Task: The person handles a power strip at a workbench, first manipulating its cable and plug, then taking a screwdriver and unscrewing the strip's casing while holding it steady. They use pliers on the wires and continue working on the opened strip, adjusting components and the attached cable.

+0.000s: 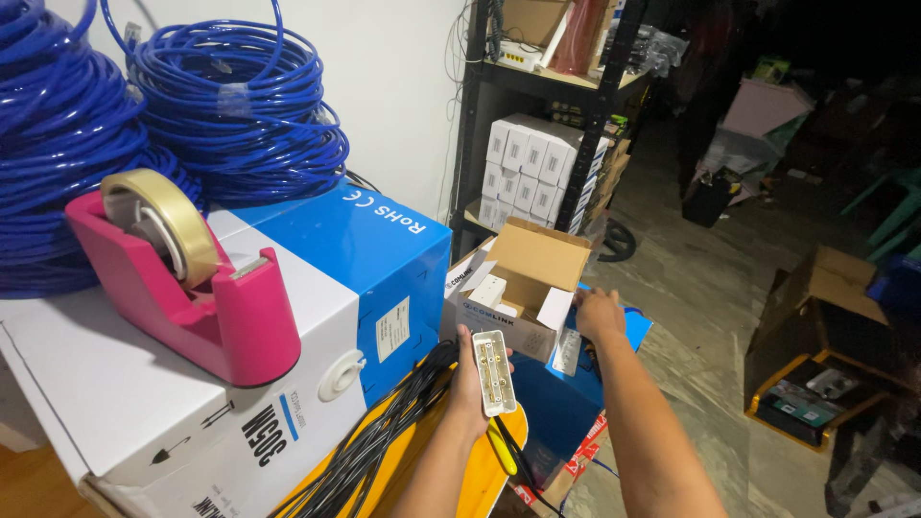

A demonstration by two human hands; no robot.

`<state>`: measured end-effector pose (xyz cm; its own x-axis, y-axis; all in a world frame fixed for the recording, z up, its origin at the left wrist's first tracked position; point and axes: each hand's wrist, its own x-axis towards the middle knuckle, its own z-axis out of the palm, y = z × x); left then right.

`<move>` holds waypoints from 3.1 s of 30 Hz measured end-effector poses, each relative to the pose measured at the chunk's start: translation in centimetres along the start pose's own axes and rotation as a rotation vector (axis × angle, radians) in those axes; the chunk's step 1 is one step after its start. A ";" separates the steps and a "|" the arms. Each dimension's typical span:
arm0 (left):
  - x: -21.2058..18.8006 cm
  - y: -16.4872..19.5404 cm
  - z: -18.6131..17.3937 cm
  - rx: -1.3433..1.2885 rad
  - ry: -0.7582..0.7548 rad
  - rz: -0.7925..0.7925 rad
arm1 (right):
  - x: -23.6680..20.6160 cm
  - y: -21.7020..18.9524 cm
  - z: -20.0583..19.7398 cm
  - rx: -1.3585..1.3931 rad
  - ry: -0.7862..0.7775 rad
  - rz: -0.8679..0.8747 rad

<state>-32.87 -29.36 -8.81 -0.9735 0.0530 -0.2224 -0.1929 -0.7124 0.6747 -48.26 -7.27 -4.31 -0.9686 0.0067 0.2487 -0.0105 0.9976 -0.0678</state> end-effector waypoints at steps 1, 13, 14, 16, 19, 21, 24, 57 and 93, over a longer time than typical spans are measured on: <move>0.4 0.0 -0.1 -0.006 0.000 0.000 | 0.9 0.3 0.3 0.003 -0.009 -0.041; 4.0 -0.6 -0.8 -0.012 0.013 -0.004 | 3.6 -0.1 1.2 -0.062 -0.098 0.116; 4.3 -0.6 -0.8 -0.018 0.005 0.003 | 3.8 0.1 1.4 -0.012 -0.091 0.115; 4.6 -0.8 -1.0 -0.028 -0.007 0.010 | 4.0 0.5 2.1 0.063 -0.054 0.080; 5.4 -1.2 -1.4 -0.029 -0.004 0.033 | 4.1 1.1 2.3 0.162 0.028 0.021; 6.2 -1.3 -1.8 -0.056 0.009 0.016 | 4.0 1.8 1.8 0.225 0.104 0.000; 7.1 -1.7 -2.5 -0.081 0.008 0.003 | 2.9 3.5 0.3 0.401 0.238 0.018; 5.7 -0.9 -5.9 -0.007 0.144 0.128 | -24.8 -5.5 -2.9 1.498 0.534 -0.297; 6.2 -1.8 -6.6 -0.072 0.294 0.061 | -19.3 -11.6 -15.4 0.435 0.421 -0.410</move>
<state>-37.76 -32.33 -16.06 -0.9038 -0.1886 -0.3842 -0.1157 -0.7565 0.6436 -25.62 -17.97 6.56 -0.6888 -0.2489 0.6809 -0.5348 0.8085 -0.2456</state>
